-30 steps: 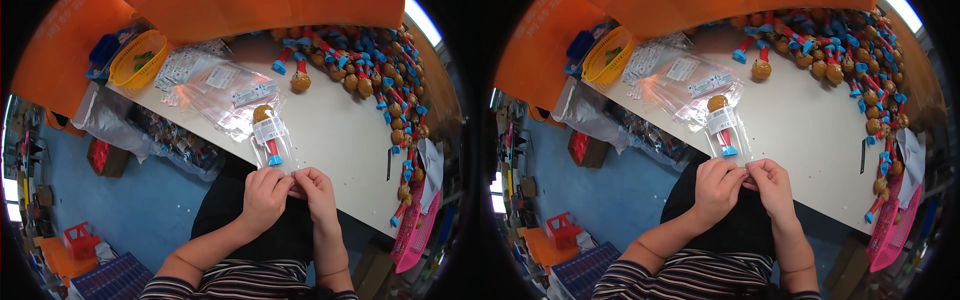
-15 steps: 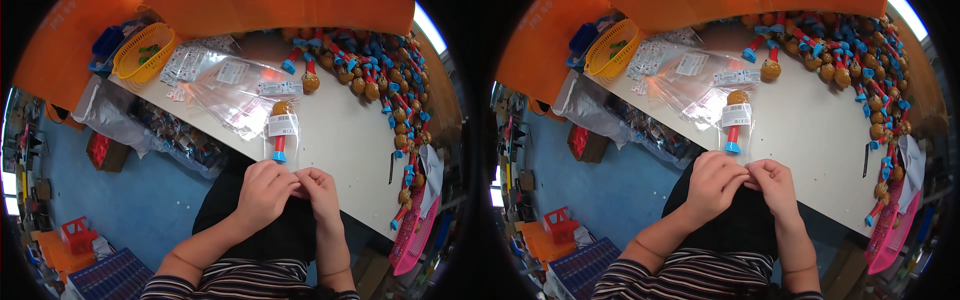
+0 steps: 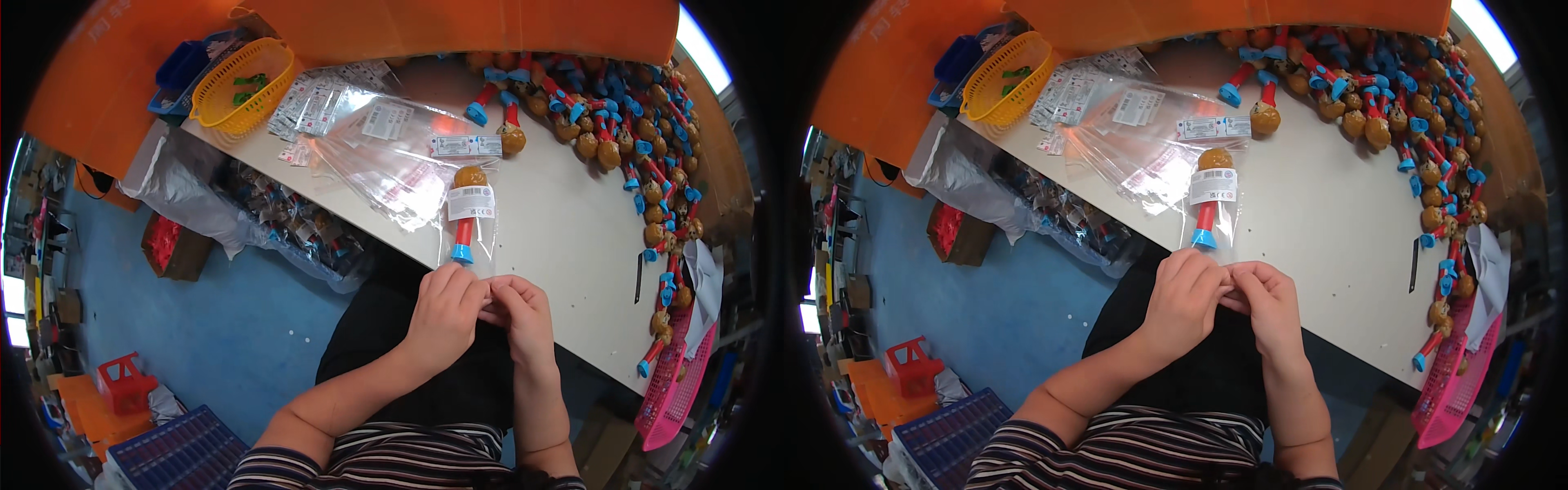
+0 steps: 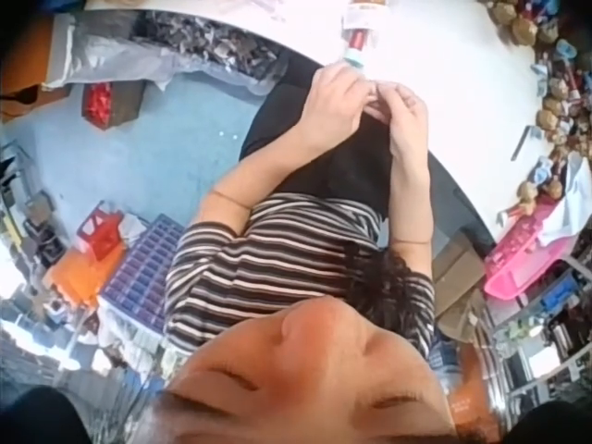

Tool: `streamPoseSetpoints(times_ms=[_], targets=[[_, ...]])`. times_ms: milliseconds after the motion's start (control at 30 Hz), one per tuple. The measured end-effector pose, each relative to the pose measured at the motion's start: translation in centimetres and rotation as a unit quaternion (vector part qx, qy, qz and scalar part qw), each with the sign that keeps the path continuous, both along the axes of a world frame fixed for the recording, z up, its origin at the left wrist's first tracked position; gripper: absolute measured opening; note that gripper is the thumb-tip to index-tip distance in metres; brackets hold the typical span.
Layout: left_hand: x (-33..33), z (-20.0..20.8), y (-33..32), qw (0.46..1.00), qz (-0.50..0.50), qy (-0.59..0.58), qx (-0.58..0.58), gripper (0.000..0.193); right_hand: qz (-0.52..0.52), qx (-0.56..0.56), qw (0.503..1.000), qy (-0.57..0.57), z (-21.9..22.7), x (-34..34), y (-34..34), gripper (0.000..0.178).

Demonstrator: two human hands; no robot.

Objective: Packaging toy rattles into individual plastic bags at a factory workstation.

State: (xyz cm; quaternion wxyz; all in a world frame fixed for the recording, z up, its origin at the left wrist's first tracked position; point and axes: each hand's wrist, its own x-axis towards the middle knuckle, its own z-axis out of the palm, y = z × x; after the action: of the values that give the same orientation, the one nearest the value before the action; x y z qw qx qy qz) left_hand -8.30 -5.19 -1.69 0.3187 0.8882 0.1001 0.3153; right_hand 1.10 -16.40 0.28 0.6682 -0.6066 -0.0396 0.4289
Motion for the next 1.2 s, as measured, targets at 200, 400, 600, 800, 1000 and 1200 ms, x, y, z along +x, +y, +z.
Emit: streamPoseSetpoints(times_ms=[200,400,600,800,1000,1200], targets=[[-0.4,0.1,1.2,0.994,-0.051,-0.018,-0.093,0.014,-0.02,0.003,1.0,-0.013,-1.0,0.0,0.1,0.019],[-2.9,1.3,4.0,0.972,-0.092,0.028,-0.213,0.013,-0.063,-0.02,0.996,-0.058,-0.3,1.4,0.0,0.019],[-1.0,1.8,2.2,0.996,-0.034,-0.023,-0.083,0.015,0.012,-0.017,0.999,-0.036,0.6,0.8,0.5,0.02],[0.1,0.2,0.5,0.999,-0.032,-0.019,-0.005,0.019,-0.008,-0.022,0.999,-0.039,0.5,0.8,0.0,0.019],[0.8,-0.1,1.2,0.996,-0.056,-0.023,-0.062,0.017,-0.013,-0.014,0.999,-0.034,-0.5,1.1,0.1,0.017],[-2.9,1.3,5.7,0.93,-0.146,0.048,-0.333,0.012,-0.065,-0.068,0.993,-0.07,0.7,2.1,0.5,0.018]])
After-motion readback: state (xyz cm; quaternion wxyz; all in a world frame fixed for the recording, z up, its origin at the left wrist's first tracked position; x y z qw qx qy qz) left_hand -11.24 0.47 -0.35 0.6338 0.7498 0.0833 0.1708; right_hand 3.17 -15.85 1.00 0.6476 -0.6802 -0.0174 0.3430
